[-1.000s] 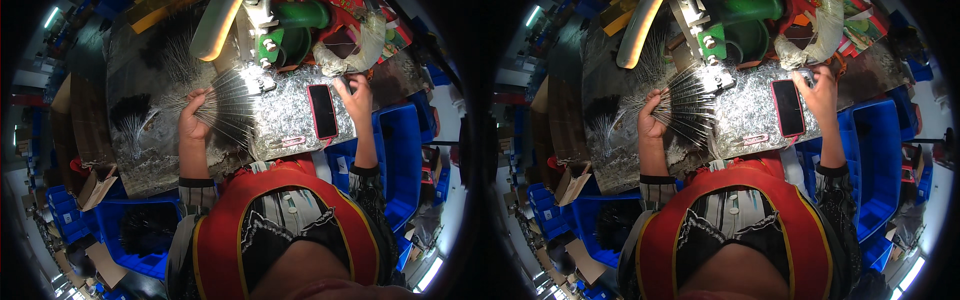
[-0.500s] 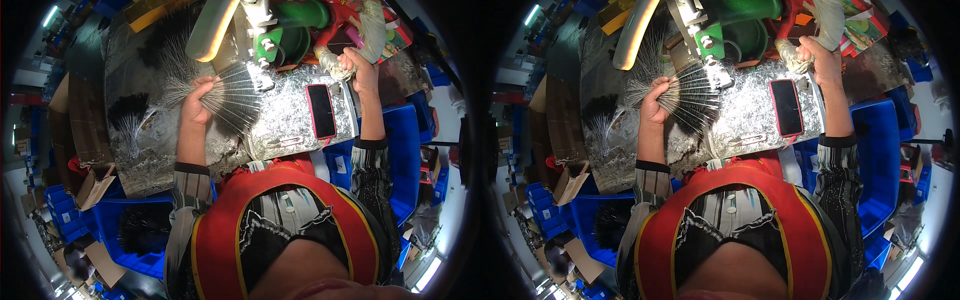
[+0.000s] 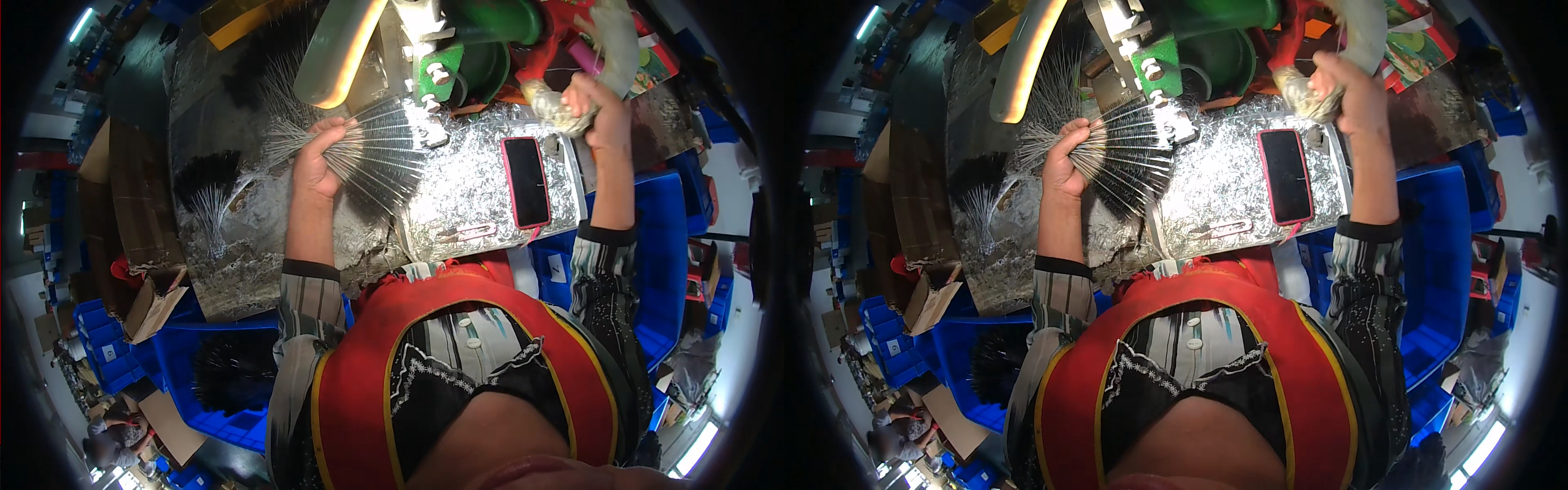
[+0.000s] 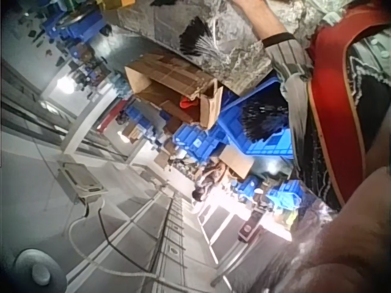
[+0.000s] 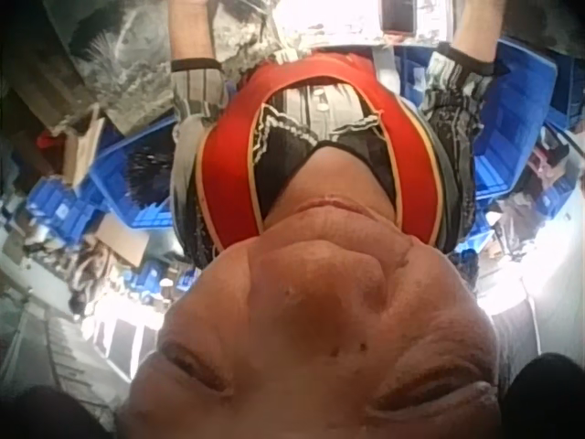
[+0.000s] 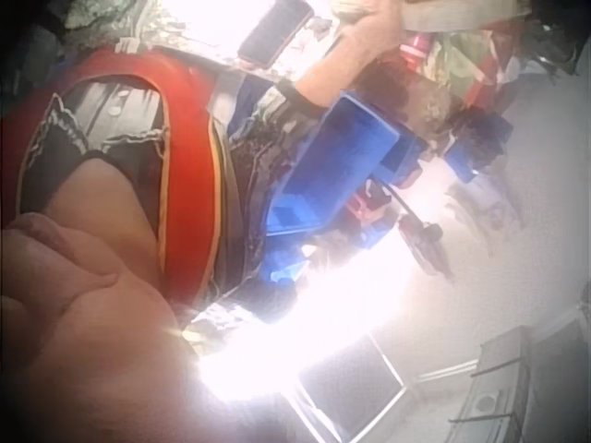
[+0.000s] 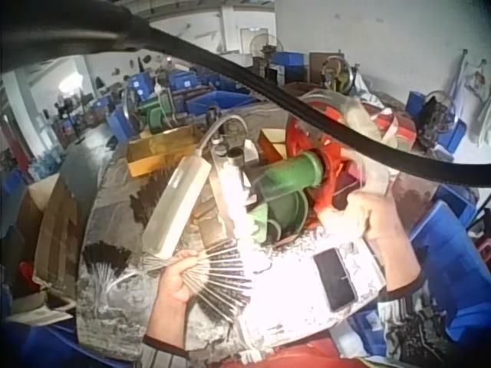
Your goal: Assembling and bundling black bristles into fan-like structures using a production machine on a factory workshop floor.
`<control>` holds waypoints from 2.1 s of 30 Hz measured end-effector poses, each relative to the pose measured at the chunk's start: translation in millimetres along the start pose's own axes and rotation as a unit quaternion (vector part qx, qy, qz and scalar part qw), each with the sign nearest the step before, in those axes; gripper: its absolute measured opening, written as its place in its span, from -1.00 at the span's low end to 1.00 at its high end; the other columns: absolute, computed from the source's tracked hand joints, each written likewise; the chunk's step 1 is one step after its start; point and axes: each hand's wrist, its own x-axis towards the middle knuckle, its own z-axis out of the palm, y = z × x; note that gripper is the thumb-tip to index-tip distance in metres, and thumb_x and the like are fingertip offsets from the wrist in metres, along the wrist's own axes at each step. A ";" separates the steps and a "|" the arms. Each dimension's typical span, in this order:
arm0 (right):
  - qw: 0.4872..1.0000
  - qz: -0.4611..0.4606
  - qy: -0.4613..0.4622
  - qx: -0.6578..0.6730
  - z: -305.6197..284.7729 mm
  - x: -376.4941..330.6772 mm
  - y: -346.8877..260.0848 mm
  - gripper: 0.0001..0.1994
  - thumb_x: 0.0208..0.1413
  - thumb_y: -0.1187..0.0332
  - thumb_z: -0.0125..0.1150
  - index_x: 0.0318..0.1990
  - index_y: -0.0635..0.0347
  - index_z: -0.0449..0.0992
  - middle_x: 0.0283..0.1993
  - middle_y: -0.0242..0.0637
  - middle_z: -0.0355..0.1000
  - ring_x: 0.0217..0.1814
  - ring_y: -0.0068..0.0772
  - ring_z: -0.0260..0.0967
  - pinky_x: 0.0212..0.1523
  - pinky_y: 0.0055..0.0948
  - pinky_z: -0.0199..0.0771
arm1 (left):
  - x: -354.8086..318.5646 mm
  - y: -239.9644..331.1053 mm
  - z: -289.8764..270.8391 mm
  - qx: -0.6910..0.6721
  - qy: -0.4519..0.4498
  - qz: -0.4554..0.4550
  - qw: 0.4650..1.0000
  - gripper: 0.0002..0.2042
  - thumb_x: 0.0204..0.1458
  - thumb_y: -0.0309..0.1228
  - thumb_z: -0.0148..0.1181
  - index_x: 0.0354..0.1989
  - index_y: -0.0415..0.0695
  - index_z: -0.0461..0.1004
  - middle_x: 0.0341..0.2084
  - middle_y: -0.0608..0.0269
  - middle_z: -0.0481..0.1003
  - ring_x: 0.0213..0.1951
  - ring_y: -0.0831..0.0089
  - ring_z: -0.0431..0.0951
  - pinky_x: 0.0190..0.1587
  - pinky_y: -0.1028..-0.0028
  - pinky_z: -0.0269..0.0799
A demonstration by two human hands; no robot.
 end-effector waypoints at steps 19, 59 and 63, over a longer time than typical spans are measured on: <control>0.997 -0.001 0.067 -0.032 6.2 -4.1 -24.9 -0.67 -0.10 0.45 0.05 -0.83 0.14 0.17 -0.79 -0.37 0.09 -0.70 -0.45 0.11 -0.48 -0.46 0.21 | 11.6 -1.9 4.4 -0.005 -0.003 -0.015 1.000 -0.84 -0.19 -0.68 0.01 -0.37 -0.26 0.35 -0.34 -0.04 0.44 -0.27 0.22 0.46 -0.14 0.32 0.41; 0.998 -0.002 0.042 0.054 2.8 0.4 -2.7 -0.82 -0.19 0.50 0.12 -0.74 0.26 0.34 -0.75 -0.29 0.25 -0.69 -0.42 0.24 -0.63 -0.48 0.23 | -4.0 -2.3 -1.6 0.021 -0.004 -0.032 0.999 -0.78 -0.13 -0.61 0.03 -0.25 -0.35 0.36 -0.33 -0.02 0.45 -0.31 0.28 0.48 -0.18 0.41 0.43; 0.997 0.001 0.044 0.060 -5.7 0.1 -0.5 -0.82 -0.19 0.50 0.12 -0.74 0.26 0.34 -0.75 -0.28 0.25 -0.67 -0.41 0.26 -0.61 -0.48 0.25 | -3.9 -2.7 0.4 0.015 0.015 -0.033 0.999 -0.76 -0.14 -0.60 0.04 -0.23 -0.36 0.36 -0.34 -0.02 0.44 -0.30 0.27 0.48 -0.18 0.41 0.42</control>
